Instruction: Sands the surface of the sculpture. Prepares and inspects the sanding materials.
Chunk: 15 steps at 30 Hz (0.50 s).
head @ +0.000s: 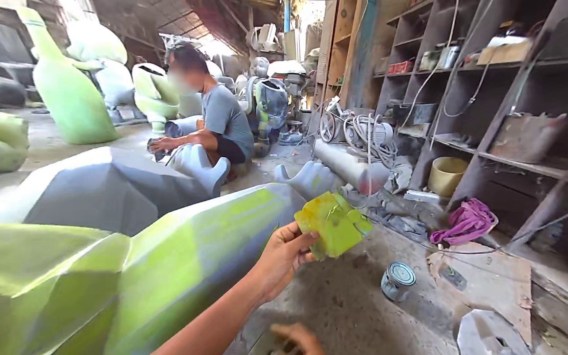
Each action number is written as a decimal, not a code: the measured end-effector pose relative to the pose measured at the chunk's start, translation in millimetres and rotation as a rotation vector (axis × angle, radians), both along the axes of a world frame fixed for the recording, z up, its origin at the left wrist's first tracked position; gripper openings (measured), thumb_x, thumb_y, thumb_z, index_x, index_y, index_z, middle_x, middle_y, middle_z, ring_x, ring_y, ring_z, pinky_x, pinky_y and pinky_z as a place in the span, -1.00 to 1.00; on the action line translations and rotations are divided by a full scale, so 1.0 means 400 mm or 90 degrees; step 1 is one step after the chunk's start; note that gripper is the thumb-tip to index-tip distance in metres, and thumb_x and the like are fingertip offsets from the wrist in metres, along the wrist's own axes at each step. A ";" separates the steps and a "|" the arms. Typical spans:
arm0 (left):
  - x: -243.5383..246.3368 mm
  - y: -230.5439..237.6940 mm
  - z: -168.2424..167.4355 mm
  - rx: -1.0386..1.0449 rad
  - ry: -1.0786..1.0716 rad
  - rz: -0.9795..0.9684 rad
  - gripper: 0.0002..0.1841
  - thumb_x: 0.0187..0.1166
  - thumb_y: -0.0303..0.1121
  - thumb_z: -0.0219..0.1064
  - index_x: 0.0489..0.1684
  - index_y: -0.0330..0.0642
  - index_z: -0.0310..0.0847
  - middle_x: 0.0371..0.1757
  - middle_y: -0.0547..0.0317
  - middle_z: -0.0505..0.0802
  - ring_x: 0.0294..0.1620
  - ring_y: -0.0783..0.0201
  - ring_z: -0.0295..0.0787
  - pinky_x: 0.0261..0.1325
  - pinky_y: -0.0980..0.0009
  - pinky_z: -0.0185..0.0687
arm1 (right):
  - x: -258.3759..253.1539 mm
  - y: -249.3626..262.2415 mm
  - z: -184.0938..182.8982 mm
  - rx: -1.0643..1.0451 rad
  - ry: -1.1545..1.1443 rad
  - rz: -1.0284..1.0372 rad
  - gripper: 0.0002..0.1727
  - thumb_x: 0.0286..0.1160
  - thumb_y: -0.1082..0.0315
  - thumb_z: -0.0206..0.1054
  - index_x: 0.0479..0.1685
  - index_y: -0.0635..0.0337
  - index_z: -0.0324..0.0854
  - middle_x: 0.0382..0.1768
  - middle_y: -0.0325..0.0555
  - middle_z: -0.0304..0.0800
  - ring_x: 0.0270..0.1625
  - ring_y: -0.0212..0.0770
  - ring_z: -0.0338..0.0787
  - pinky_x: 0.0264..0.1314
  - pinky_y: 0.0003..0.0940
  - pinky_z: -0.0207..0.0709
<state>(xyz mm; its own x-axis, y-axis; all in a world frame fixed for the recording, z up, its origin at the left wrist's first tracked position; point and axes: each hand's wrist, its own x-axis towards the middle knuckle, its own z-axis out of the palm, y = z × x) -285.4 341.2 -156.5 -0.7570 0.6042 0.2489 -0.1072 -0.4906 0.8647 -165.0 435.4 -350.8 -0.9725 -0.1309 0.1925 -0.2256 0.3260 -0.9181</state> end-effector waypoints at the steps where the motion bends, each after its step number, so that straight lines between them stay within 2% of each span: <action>1: 0.003 0.004 -0.009 0.002 -0.014 -0.010 -0.80 0.70 -0.51 0.28 0.17 -0.35 0.69 0.02 -0.20 0.85 -0.07 0.10 0.88 0.10 0.22 0.84 | 0.010 0.049 0.060 -0.119 0.049 -0.073 -0.43 0.56 0.14 0.44 0.52 0.18 0.58 0.21 -0.02 0.80 0.11 -0.17 0.84 0.08 -0.18 0.79; 2: 0.009 0.011 -0.021 0.004 -0.032 -0.019 -0.80 0.70 -0.52 0.28 0.17 -0.37 0.68 0.03 -0.21 0.85 -0.04 0.08 0.88 0.12 0.20 0.84 | 0.021 0.096 0.113 -0.200 0.102 -0.119 -0.35 0.60 0.11 0.39 0.62 0.23 0.46 0.30 -0.03 0.78 0.11 -0.19 0.83 0.03 -0.22 0.79; 5: 0.038 0.048 -0.067 0.001 -0.085 -0.057 -0.79 0.69 -0.54 0.26 0.17 -0.41 0.65 0.04 -0.19 0.84 -0.02 0.10 0.87 0.12 0.20 0.83 | 0.046 0.181 0.210 -0.321 0.208 -0.188 -0.13 0.61 0.06 0.40 0.80 0.34 0.16 0.55 0.11 0.58 0.32 -0.04 0.78 0.18 -0.10 0.79; 6: 0.048 0.064 -0.081 0.002 -0.098 -0.072 -0.78 0.69 -0.53 0.27 0.19 -0.41 0.64 0.04 -0.19 0.85 -0.02 0.10 0.87 0.11 0.20 0.84 | 0.044 0.191 0.221 -0.363 0.228 -0.189 -0.14 0.59 0.09 0.42 0.78 0.36 0.17 0.54 0.13 0.57 0.35 -0.03 0.75 0.22 -0.08 0.77; 8: 0.068 0.092 -0.110 -0.003 -0.123 -0.098 -0.77 0.70 -0.52 0.26 0.22 -0.41 0.62 0.04 -0.19 0.85 -0.04 0.10 0.87 0.09 0.21 0.84 | 0.038 0.195 0.225 -0.423 0.269 -0.211 -0.35 0.58 0.24 0.43 0.60 0.39 0.42 0.34 0.10 0.75 0.27 -0.09 0.81 0.26 -0.11 0.77; 10: 0.079 0.108 -0.131 -0.009 -0.143 -0.118 -0.76 0.71 -0.51 0.27 0.23 -0.41 0.63 0.04 -0.19 0.85 -0.04 0.10 0.87 0.10 0.22 0.82 | 0.038 0.191 0.211 -0.455 0.292 -0.237 -0.50 0.60 0.32 0.39 0.47 0.39 0.55 0.23 0.08 0.82 0.21 -0.12 0.85 0.29 -0.12 0.77; 15: 0.057 0.097 -0.154 -0.063 -0.085 -0.121 -0.71 0.71 -0.49 0.29 0.31 -0.39 0.62 0.15 -0.22 0.83 0.11 -0.01 0.85 0.21 0.10 0.82 | 0.059 0.208 0.172 -0.519 0.313 -0.330 -0.58 0.82 0.31 0.12 0.50 0.34 0.56 0.33 0.14 0.77 0.32 0.02 0.82 0.43 0.05 0.70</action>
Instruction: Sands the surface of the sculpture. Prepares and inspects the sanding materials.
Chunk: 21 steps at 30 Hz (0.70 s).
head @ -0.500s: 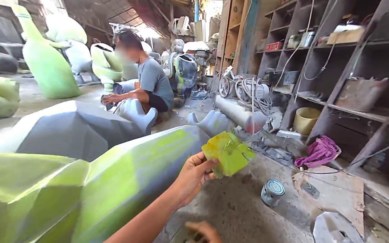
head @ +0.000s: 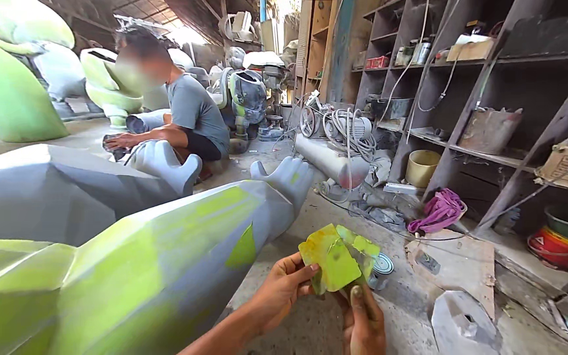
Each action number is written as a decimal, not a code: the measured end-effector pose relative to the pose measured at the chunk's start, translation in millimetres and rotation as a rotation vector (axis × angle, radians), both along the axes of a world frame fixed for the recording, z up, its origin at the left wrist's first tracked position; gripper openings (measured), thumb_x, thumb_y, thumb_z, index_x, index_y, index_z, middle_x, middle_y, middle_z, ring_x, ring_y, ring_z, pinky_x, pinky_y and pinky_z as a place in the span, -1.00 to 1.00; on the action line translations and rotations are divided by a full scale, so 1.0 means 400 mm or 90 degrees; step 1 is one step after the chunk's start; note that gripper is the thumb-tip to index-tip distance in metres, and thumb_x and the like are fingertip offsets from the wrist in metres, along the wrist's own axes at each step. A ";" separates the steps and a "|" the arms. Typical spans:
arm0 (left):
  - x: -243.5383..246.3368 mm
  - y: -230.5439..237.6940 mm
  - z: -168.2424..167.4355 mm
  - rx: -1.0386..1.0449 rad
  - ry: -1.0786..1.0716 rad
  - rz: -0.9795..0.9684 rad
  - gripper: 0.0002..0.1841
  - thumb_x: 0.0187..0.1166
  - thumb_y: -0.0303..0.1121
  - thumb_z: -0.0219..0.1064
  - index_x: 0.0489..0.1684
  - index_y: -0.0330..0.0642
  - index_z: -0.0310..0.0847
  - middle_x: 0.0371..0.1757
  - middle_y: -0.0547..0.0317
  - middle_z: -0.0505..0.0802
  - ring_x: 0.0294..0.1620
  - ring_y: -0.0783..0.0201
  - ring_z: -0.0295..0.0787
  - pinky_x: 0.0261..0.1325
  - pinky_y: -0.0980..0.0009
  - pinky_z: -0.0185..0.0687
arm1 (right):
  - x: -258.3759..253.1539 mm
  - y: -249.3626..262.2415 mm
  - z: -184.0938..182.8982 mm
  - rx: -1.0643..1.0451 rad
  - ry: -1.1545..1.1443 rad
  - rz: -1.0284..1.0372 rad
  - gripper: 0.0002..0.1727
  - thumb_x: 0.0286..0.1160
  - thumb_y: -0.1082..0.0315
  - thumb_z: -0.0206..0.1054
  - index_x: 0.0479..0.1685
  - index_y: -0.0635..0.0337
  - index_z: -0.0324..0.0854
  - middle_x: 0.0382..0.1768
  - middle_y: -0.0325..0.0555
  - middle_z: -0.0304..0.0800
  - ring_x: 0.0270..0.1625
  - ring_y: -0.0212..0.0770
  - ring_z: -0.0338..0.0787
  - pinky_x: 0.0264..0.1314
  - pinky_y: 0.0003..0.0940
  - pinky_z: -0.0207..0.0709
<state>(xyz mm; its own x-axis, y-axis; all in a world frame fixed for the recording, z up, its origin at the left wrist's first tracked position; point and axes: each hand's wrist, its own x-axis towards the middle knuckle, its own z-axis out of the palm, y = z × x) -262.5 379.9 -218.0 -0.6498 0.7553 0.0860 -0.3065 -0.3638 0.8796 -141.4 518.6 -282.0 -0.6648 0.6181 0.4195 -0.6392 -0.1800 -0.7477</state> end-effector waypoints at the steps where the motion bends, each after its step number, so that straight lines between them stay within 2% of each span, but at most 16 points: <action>1: -0.007 -0.007 -0.005 -0.014 0.028 0.018 -0.70 0.70 -0.50 0.30 0.32 -0.39 0.63 0.17 -0.23 0.83 0.12 -0.04 0.85 0.21 0.06 0.82 | 0.002 0.012 0.005 0.006 -0.010 -0.047 -0.60 0.84 0.34 0.07 0.46 0.36 0.57 0.27 0.16 0.80 0.26 0.05 0.85 0.38 0.06 0.73; 4: -0.015 -0.017 -0.011 -0.028 0.060 0.076 -0.72 0.67 -0.50 0.33 0.28 -0.38 0.66 0.15 -0.23 0.84 0.11 -0.05 0.86 0.15 0.06 0.84 | -0.001 0.042 0.025 0.129 -0.045 -0.206 -0.64 0.81 0.44 0.01 0.32 0.50 0.57 0.09 0.11 0.87 0.04 -0.03 0.94 0.19 -0.06 0.87; 7: -0.017 -0.014 -0.009 -0.017 0.066 0.079 -0.73 0.68 -0.50 0.32 0.26 -0.39 0.67 0.13 -0.24 0.84 0.08 -0.03 0.87 0.10 0.08 0.86 | 0.003 0.066 0.037 0.383 -0.072 -0.337 -0.64 0.77 0.45 0.07 0.26 0.57 0.62 0.08 0.07 0.88 0.03 -0.25 0.95 0.13 -0.29 0.89; 9: -0.016 -0.013 -0.011 -0.007 0.064 0.066 -0.74 0.69 -0.51 0.31 0.24 -0.40 0.66 0.12 -0.24 0.84 0.07 -0.03 0.87 0.09 0.06 0.86 | 0.009 0.084 0.043 0.533 -0.101 -0.412 -0.64 0.74 0.41 0.09 0.22 0.47 0.71 0.08 0.04 0.91 0.08 -0.38 0.91 0.21 -0.46 0.79; 11: -0.013 -0.008 -0.016 0.005 0.060 0.055 -0.75 0.69 -0.51 0.30 0.23 -0.41 0.67 0.12 -0.24 0.84 0.06 -0.02 0.87 0.08 0.07 0.86 | 0.011 0.090 0.045 0.620 -0.155 -0.454 -0.62 0.65 0.43 0.10 0.23 0.36 0.76 0.03 0.01 0.93 0.02 -0.35 0.91 0.17 -0.46 0.77; 14: -0.012 -0.002 -0.021 0.007 0.055 0.055 -0.75 0.69 -0.52 0.30 0.24 -0.41 0.66 0.12 -0.24 0.84 0.06 -0.03 0.87 0.07 0.07 0.86 | 0.004 0.090 0.016 0.676 -0.234 -0.491 -0.59 0.51 0.50 0.13 0.23 0.30 0.78 -0.04 0.01 0.94 -0.05 -0.20 0.94 0.05 -0.30 0.82; 17: -0.008 0.007 -0.016 0.023 0.038 0.095 -0.75 0.66 -0.53 0.33 0.21 -0.42 0.67 0.11 -0.25 0.84 0.06 -0.04 0.87 0.09 0.04 0.86 | 0.016 0.100 -0.024 0.607 -0.313 -0.426 -0.56 0.48 0.52 0.16 0.32 0.25 0.73 0.00 -0.02 0.91 -0.01 -0.16 0.91 0.06 -0.17 0.81; 19: -0.007 0.020 0.001 0.045 0.025 0.179 -0.79 0.63 -0.54 0.35 0.13 -0.45 0.69 0.04 -0.26 0.85 0.00 -0.04 0.87 0.04 0.04 0.86 | 0.029 0.120 -0.044 0.384 -0.316 -0.373 -0.64 0.67 0.48 0.08 0.31 0.39 0.63 -0.05 0.07 0.86 -0.11 -0.18 0.90 -0.07 -0.15 0.84; 21: -0.004 0.030 0.015 0.052 0.023 0.261 -0.80 0.61 -0.56 0.37 0.09 -0.47 0.68 -0.01 -0.26 0.85 -0.04 -0.04 0.88 0.01 0.05 0.88 | 0.025 0.132 -0.034 0.085 -0.285 -0.347 -0.71 0.72 0.39 0.06 0.13 0.39 0.61 -0.22 -0.01 0.78 -0.24 -0.25 0.83 -0.21 -0.25 0.79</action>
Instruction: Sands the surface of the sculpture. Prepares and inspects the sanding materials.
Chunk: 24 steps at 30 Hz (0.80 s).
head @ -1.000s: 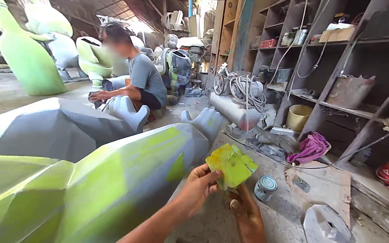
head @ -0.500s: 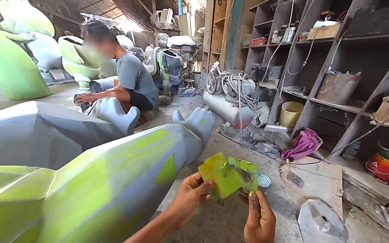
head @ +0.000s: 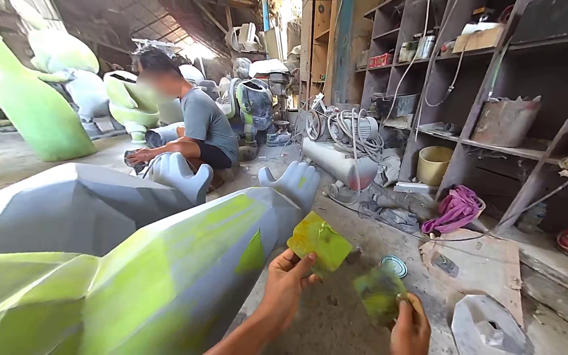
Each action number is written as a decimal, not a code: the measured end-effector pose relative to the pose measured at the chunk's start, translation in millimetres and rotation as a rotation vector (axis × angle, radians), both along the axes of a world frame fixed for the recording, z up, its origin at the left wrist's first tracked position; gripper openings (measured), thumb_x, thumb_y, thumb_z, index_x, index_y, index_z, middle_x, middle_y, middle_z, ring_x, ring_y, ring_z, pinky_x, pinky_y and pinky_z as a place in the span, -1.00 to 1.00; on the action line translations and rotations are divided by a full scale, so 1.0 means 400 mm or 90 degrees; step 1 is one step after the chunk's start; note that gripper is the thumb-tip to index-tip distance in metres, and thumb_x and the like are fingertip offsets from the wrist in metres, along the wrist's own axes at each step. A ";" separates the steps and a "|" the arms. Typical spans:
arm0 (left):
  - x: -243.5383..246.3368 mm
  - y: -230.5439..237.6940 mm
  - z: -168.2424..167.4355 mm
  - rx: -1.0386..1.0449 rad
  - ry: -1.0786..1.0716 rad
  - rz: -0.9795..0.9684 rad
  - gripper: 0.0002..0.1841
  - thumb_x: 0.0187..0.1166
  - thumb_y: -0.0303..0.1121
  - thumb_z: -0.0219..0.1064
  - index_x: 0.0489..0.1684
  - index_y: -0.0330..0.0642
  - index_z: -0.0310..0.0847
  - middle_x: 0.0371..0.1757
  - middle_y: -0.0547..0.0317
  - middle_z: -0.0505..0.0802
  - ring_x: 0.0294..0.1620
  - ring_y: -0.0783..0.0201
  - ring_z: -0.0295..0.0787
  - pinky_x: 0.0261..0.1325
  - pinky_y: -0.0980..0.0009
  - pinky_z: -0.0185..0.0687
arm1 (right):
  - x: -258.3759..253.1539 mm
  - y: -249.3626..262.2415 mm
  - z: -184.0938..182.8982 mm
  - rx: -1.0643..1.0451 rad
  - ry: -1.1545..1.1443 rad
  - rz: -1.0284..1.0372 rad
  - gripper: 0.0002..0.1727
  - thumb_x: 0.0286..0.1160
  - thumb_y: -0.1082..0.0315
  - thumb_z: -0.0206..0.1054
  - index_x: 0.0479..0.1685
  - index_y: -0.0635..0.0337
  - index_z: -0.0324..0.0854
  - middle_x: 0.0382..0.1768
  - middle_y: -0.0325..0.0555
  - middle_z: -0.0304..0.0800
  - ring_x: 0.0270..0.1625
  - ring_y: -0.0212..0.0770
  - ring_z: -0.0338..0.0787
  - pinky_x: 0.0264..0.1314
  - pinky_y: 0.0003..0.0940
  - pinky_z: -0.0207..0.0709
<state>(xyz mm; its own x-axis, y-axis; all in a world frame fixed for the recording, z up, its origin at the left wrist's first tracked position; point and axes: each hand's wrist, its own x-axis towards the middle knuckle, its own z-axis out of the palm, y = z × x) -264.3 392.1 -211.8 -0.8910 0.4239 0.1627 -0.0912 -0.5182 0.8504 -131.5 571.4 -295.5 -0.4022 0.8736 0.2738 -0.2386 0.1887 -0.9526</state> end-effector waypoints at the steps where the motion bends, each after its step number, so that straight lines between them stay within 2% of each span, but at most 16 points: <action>1: 0.004 0.005 0.002 -0.003 0.005 0.028 -0.80 0.61 -0.56 0.38 0.08 -0.48 0.68 -0.02 -0.26 0.86 -0.04 -0.06 0.88 0.01 0.04 0.89 | -0.003 -0.005 0.021 -0.112 0.045 0.011 -0.74 0.73 0.36 0.11 0.08 0.36 0.62 -0.28 -0.03 0.78 -0.30 -0.24 0.83 -0.28 -0.26 0.79; 2: 0.012 0.011 -0.001 -0.010 0.013 0.047 -0.79 0.61 -0.55 0.39 0.09 -0.49 0.68 -0.02 -0.26 0.86 -0.03 -0.07 0.89 0.01 0.03 0.89 | -0.004 -0.017 0.044 -0.187 0.071 0.042 -0.75 0.74 0.34 0.14 0.10 0.34 0.62 -0.30 -0.03 0.79 -0.32 -0.24 0.83 -0.31 -0.27 0.79; 4: 0.030 0.030 -0.015 -0.031 0.048 0.073 -0.78 0.60 -0.53 0.40 0.11 -0.48 0.68 -0.03 -0.24 0.87 -0.05 -0.07 0.90 -0.04 0.05 0.91 | -0.006 -0.046 0.063 -0.215 0.084 0.108 -0.75 0.76 0.34 0.18 0.15 0.34 0.60 -0.28 0.01 0.82 -0.32 -0.19 0.86 -0.32 -0.23 0.81; 7: 0.046 0.051 -0.034 -0.063 0.189 0.095 -0.78 0.63 -0.50 0.39 0.12 -0.45 0.69 -0.05 -0.18 0.89 -0.13 -0.04 0.91 -0.15 0.12 0.94 | -0.018 -0.057 0.043 -0.081 0.044 0.110 -0.79 0.66 0.37 0.30 0.02 0.38 0.66 -0.33 0.04 0.84 -0.36 -0.11 0.88 -0.36 -0.18 0.83; 9: 0.037 0.045 -0.042 -0.089 0.317 0.055 -0.78 0.67 -0.48 0.35 0.15 -0.41 0.69 -0.05 -0.12 0.91 -0.14 -0.01 0.93 -0.16 0.15 0.95 | -0.016 -0.049 0.048 -0.049 0.036 0.091 -0.85 0.61 0.40 0.37 -0.10 0.36 0.70 -0.37 0.02 0.84 -0.37 -0.14 0.86 -0.34 -0.25 0.81; 12: 0.010 0.025 -0.024 -0.149 0.431 -0.022 -0.79 0.71 -0.46 0.32 0.19 -0.30 0.70 -0.01 0.01 0.92 -0.11 0.06 0.94 -0.17 0.18 0.96 | -0.020 -0.026 0.057 -0.009 0.063 0.106 -0.88 0.55 0.46 0.39 -0.12 0.37 0.73 -0.39 0.02 0.85 -0.37 -0.16 0.85 -0.30 -0.30 0.80; 14: -0.003 0.016 -0.002 -0.154 0.442 -0.019 -0.79 0.71 -0.46 0.32 0.19 -0.30 0.70 -0.02 0.00 0.92 -0.14 0.05 0.94 -0.20 0.19 0.96 | -0.027 -0.022 0.063 -0.014 0.077 0.126 -0.87 0.57 0.46 0.38 -0.10 0.37 0.73 -0.37 0.05 0.85 -0.37 -0.13 0.86 -0.32 -0.27 0.81; 16: -0.003 0.018 0.011 -0.127 0.430 0.036 -0.80 0.70 -0.46 0.33 0.15 -0.33 0.70 -0.08 -0.04 0.91 -0.20 0.02 0.93 -0.21 0.18 0.95 | -0.024 -0.024 0.074 -0.069 0.091 0.127 -0.84 0.62 0.43 0.35 -0.08 0.39 0.71 -0.37 0.07 0.83 -0.38 -0.12 0.85 -0.36 -0.23 0.80; 18: 0.003 0.026 0.018 -0.098 0.423 0.094 -0.81 0.68 -0.46 0.35 0.12 -0.34 0.70 -0.11 -0.05 0.90 -0.22 0.02 0.91 -0.20 0.18 0.94 | -0.014 -0.030 0.086 -0.142 0.123 0.121 -0.81 0.67 0.43 0.28 0.02 0.41 0.66 -0.32 0.06 0.83 -0.36 -0.15 0.85 -0.33 -0.26 0.80; 20: 0.013 0.037 0.018 -0.086 0.429 0.110 -0.81 0.67 -0.48 0.36 0.12 -0.34 0.71 -0.08 -0.04 0.90 -0.18 0.03 0.92 -0.18 0.19 0.95 | -0.018 -0.043 0.096 -0.158 0.142 0.130 -0.78 0.70 0.45 0.23 0.13 0.41 0.63 -0.29 0.04 0.82 -0.34 -0.19 0.84 -0.29 -0.29 0.80; 24: 0.030 0.043 0.002 -0.105 0.455 0.051 -0.79 0.67 -0.50 0.34 0.18 -0.29 0.72 0.07 0.00 0.87 -0.07 0.07 0.91 -0.13 0.20 0.97 | -0.043 -0.059 0.097 -0.071 0.083 0.089 -0.83 0.59 0.46 0.35 -0.01 0.40 0.71 -0.37 0.06 0.83 -0.42 -0.15 0.84 -0.40 -0.29 0.78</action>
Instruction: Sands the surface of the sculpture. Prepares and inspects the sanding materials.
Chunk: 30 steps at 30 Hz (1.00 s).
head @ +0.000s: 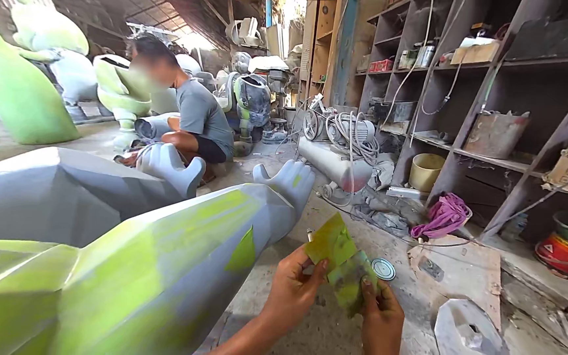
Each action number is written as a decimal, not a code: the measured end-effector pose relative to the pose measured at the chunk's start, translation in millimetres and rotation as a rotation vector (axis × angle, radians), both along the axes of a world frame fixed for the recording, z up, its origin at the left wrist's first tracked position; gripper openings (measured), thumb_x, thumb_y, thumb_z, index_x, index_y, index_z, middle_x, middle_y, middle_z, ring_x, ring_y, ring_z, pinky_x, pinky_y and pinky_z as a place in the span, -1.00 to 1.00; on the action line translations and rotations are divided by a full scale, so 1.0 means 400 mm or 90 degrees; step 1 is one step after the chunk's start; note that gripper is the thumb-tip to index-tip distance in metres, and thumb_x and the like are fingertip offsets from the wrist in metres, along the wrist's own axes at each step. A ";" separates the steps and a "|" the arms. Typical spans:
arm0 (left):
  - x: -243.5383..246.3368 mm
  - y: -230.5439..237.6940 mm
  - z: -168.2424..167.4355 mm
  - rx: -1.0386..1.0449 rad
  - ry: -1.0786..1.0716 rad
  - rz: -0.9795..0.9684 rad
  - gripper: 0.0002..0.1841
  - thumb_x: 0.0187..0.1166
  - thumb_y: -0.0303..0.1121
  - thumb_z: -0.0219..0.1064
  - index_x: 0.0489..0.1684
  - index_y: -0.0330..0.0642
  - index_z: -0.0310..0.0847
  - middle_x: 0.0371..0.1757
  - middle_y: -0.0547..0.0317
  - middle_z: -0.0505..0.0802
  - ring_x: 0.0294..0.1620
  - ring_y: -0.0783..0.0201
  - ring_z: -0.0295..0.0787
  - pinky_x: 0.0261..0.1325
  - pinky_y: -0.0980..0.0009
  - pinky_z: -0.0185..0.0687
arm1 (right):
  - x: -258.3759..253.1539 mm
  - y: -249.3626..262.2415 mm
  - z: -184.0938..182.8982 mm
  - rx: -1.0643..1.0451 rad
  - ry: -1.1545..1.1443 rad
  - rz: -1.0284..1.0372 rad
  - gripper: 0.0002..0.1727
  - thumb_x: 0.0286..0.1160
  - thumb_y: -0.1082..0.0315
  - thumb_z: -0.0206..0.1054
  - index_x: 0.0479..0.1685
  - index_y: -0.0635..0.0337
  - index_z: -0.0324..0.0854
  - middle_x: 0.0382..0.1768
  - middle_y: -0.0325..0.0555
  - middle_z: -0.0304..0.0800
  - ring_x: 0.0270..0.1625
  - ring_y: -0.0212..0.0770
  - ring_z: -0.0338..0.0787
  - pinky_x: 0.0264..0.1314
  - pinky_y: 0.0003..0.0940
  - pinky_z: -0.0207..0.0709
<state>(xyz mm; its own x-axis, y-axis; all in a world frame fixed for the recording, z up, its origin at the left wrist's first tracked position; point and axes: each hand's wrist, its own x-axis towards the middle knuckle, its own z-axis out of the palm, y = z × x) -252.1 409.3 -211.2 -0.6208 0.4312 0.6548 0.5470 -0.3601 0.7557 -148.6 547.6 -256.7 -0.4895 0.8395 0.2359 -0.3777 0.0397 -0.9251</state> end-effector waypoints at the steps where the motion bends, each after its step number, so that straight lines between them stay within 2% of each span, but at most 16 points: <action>1: -0.007 -0.006 0.003 -0.023 0.006 -0.014 -0.79 0.68 -0.49 0.33 0.18 -0.27 0.73 0.08 0.02 0.86 -0.06 0.08 0.91 -0.13 0.20 0.97 | -0.001 0.007 0.003 0.021 -0.014 -0.004 -0.85 0.57 0.45 0.37 -0.06 0.38 0.73 -0.38 0.06 0.84 -0.41 -0.14 0.84 -0.40 -0.27 0.78; 4: -0.031 -0.034 0.012 -0.121 0.030 -0.075 -0.79 0.70 -0.46 0.31 0.19 -0.20 0.72 0.07 0.12 0.88 -0.08 0.17 0.91 -0.17 0.27 0.95 | -0.004 0.038 0.009 0.129 -0.020 -0.009 -0.86 0.56 0.43 0.39 -0.09 0.34 0.75 -0.38 0.00 0.86 -0.40 -0.15 0.87 -0.36 -0.26 0.82; 7: -0.057 -0.062 0.026 -0.258 0.042 -0.163 -0.80 0.71 -0.44 0.31 0.19 -0.19 0.70 0.06 0.16 0.89 -0.06 0.25 0.91 -0.06 0.28 0.94 | -0.026 0.065 0.033 0.265 -0.005 -0.034 -0.83 0.51 0.41 0.40 -0.04 0.29 0.76 -0.33 -0.12 0.88 -0.37 -0.29 0.86 -0.31 -0.39 0.81; 10: -0.093 -0.091 0.037 -0.384 0.060 -0.211 -0.80 0.70 -0.37 0.34 0.16 -0.16 0.73 0.04 0.20 0.88 -0.05 0.31 0.89 0.04 0.28 0.90 | -0.033 0.081 0.040 0.371 0.104 -0.015 -0.77 0.56 0.38 0.39 0.06 0.32 0.76 -0.20 -0.11 0.89 -0.23 -0.30 0.88 -0.15 -0.40 0.84; 12: -0.090 -0.096 0.041 -0.336 -0.043 -0.203 -0.80 0.68 -0.38 0.36 0.15 -0.19 0.74 0.04 0.13 0.91 -0.07 0.21 0.93 -0.04 0.22 0.94 | -0.027 0.091 0.034 0.511 0.164 -0.037 -0.78 0.67 0.28 0.32 0.06 0.14 0.81 -0.07 -0.22 0.86 -0.02 -0.36 0.84 0.07 -0.43 0.79; 14: -0.064 -0.088 0.053 -0.167 -0.276 -0.199 -0.78 0.67 -0.46 0.35 0.18 -0.32 0.72 0.08 -0.07 0.88 0.01 0.05 0.90 -0.02 0.12 0.92 | -0.019 0.103 0.021 0.669 0.142 -0.067 -0.72 0.74 0.27 0.20 0.18 -0.06 0.82 0.13 -0.21 0.86 0.21 -0.31 0.83 0.27 -0.36 0.77; 16: -0.044 -0.076 0.057 -0.017 -0.442 -0.212 -0.78 0.67 -0.51 0.32 0.16 -0.40 0.69 0.07 -0.19 0.85 0.02 0.01 0.88 0.01 0.11 0.88 | -0.028 0.110 0.004 0.723 0.113 -0.068 -0.67 0.72 0.33 0.16 0.22 -0.08 0.81 0.18 -0.16 0.86 0.26 -0.27 0.82 0.31 -0.32 0.75; 19: -0.036 -0.070 0.026 0.050 -0.495 -0.241 -0.78 0.68 -0.51 0.31 0.17 -0.41 0.68 0.06 -0.24 0.85 -0.02 0.04 0.88 -0.02 0.17 0.87 | -0.042 0.120 -0.019 0.706 0.079 -0.072 -0.66 0.70 0.37 0.17 0.22 -0.01 0.82 0.13 -0.15 0.85 0.19 -0.33 0.81 0.28 -0.40 0.74; 22: -0.036 -0.070 0.020 0.068 -0.494 -0.259 -0.79 0.68 -0.52 0.31 0.16 -0.41 0.68 0.05 -0.25 0.85 -0.03 0.04 0.89 -0.02 0.17 0.88 | -0.045 0.138 -0.076 0.629 0.000 -0.029 -0.65 0.63 0.42 0.18 0.20 0.00 0.82 0.04 -0.21 0.85 0.10 -0.36 0.82 0.18 -0.36 0.77; 23: -0.033 -0.069 0.030 0.077 -0.488 -0.254 -0.79 0.68 -0.52 0.31 0.15 -0.42 0.68 0.05 -0.25 0.85 -0.03 0.02 0.89 -0.01 0.15 0.88 | -0.038 0.133 -0.099 0.543 -0.024 0.012 -0.65 0.60 0.45 0.17 0.19 0.07 0.82 0.01 -0.20 0.84 0.06 -0.35 0.82 0.14 -0.36 0.77; 24: -0.033 -0.068 0.042 0.082 -0.474 -0.237 -0.80 0.67 -0.53 0.32 0.13 -0.43 0.68 0.04 -0.26 0.85 -0.02 0.01 0.89 0.01 0.13 0.88 | -0.027 0.115 -0.112 0.386 -0.017 0.067 -0.66 0.65 0.46 0.13 0.23 0.26 0.75 0.00 -0.11 0.84 0.02 -0.31 0.83 0.11 -0.34 0.78; 25: -0.036 -0.068 0.054 0.080 -0.448 -0.212 -0.80 0.66 -0.52 0.34 0.12 -0.44 0.69 0.03 -0.25 0.85 -0.01 0.00 0.89 0.04 0.11 0.88 | -0.015 0.088 -0.112 0.168 0.027 0.131 -0.65 0.73 0.46 0.06 0.31 0.38 0.62 0.04 0.00 0.84 0.01 -0.21 0.88 0.09 -0.25 0.82; 26: -0.038 -0.067 0.059 0.068 -0.416 -0.182 -0.80 0.64 -0.52 0.36 0.11 -0.44 0.69 0.02 -0.24 0.85 0.00 -0.01 0.88 0.06 0.09 0.88 | -0.001 0.061 -0.102 -0.043 0.085 0.202 -0.66 0.80 0.39 0.01 0.39 0.28 0.51 0.07 0.02 0.84 -0.01 -0.16 0.90 0.06 -0.20 0.83; 27: -0.037 -0.064 0.056 0.045 -0.383 -0.150 -0.78 0.63 -0.50 0.39 0.11 -0.43 0.70 0.02 -0.22 0.86 0.00 -0.02 0.89 0.06 0.08 0.88 | 0.015 0.040 -0.097 -0.169 0.143 0.284 -0.66 0.80 0.31 0.03 0.41 0.13 0.51 0.15 0.03 0.84 0.01 -0.13 0.90 0.04 -0.18 0.82; 29: -0.025 -0.052 0.036 -0.016 -0.324 -0.115 -0.75 0.64 -0.43 0.41 0.16 -0.39 0.69 0.05 -0.16 0.88 0.04 -0.03 0.90 0.10 0.06 0.91 | 0.027 0.003 -0.091 -0.281 0.268 0.460 -0.65 0.68 0.26 0.23 0.37 0.05 0.64 0.36 0.11 0.75 0.14 -0.04 0.87 0.10 -0.15 0.80; 30: -0.018 -0.045 0.023 -0.040 -0.298 -0.114 -0.73 0.66 -0.40 0.39 0.19 -0.38 0.68 0.07 -0.14 0.89 0.06 -0.03 0.91 0.11 0.05 0.92 | 0.025 -0.020 -0.081 -0.305 0.302 0.509 -0.65 0.63 0.26 0.31 0.34 0.05 0.69 0.33 0.11 0.76 0.19 -0.03 0.86 0.15 -0.14 0.79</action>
